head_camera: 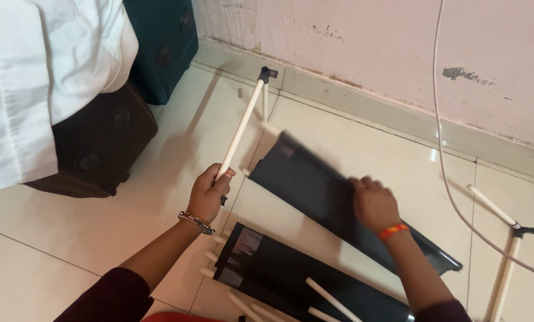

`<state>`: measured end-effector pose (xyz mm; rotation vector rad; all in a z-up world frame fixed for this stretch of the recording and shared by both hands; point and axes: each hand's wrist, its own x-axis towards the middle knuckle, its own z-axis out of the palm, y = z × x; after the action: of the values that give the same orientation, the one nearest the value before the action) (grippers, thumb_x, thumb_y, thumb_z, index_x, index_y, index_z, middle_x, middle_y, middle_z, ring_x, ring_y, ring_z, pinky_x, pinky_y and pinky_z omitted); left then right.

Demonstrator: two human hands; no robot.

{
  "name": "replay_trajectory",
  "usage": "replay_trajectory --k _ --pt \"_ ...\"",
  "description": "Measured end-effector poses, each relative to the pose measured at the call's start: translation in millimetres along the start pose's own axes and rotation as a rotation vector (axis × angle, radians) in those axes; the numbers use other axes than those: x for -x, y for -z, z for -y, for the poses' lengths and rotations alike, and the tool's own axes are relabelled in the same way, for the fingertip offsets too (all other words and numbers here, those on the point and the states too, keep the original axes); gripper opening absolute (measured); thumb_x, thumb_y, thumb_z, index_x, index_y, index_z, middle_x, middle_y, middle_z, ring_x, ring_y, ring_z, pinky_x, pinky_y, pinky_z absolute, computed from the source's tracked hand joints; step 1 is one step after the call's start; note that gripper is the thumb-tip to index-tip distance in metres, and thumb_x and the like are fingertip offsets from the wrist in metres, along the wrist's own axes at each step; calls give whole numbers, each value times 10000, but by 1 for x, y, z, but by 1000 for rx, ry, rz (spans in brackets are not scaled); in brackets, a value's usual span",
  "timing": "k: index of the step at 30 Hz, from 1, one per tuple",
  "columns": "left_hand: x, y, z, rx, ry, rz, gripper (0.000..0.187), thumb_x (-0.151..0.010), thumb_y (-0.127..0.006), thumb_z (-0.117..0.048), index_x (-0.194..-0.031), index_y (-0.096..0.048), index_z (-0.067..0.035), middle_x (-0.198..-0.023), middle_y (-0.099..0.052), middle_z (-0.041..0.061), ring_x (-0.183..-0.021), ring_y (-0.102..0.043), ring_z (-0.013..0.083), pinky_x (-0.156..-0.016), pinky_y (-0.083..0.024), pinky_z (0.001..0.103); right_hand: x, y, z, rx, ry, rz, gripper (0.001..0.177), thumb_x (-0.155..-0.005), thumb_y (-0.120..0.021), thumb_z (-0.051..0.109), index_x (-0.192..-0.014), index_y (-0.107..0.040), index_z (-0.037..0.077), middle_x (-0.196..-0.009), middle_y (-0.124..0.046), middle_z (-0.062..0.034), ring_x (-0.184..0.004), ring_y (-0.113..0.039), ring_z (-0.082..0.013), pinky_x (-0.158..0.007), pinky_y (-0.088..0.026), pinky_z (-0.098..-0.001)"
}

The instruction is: The person assembles a small folding table by connecting white plastic poles with black corner joints and attaching a black fabric sheet to the frame. They connect poles, secure joints, and stretch the fabric over the frame to complete the assembly.

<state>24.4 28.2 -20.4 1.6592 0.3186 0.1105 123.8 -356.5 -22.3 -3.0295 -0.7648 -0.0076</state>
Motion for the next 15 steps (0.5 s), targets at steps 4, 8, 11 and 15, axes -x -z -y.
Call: replay_trajectory --k 4,8,11,15 --pt "1 1 -3 -32 -3 -10 213 -999 -578 -231 -992 -681 -45 -616 -451 -44 -554 -425 60 -512 -370 250 -10 -18 13 101 -12 -203 445 -840 -661 251 -1273 -654 147 -1129 -653 -102 -977 -631 -298 -810 -495 -477" --pt "0 4 -6 -19 9 -12 214 -1007 -580 -224 -986 -684 -38 -613 -438 -40 -554 -406 61 -511 -357 256 17 -48 53 -30 132 35 503 -879 -707 433 -1294 -636 158 -1119 -631 -79 -1032 -608 -274 -864 -487 -447" --pt "1 5 -5 -49 37 -26 223 -1005 -586 -238 -978 -680 -37 -598 -461 -35 -543 -430 64 -503 -371 256 41 -72 67 13 241 9 545 -861 -699 390 -1309 -627 87 -1160 -633 -100 -1033 -613 -281 -867 -491 -443" --pt "2 2 -2 -16 -15 -5 213 -1003 -581 -220 -987 -677 -31 -631 -462 -37 -572 -429 63 -527 -380 249 51 -95 53 22 172 -126 440 -879 -644 254 -1289 -640 93 -1172 -648 -89 -1026 -633 -283 -850 -521 -428"
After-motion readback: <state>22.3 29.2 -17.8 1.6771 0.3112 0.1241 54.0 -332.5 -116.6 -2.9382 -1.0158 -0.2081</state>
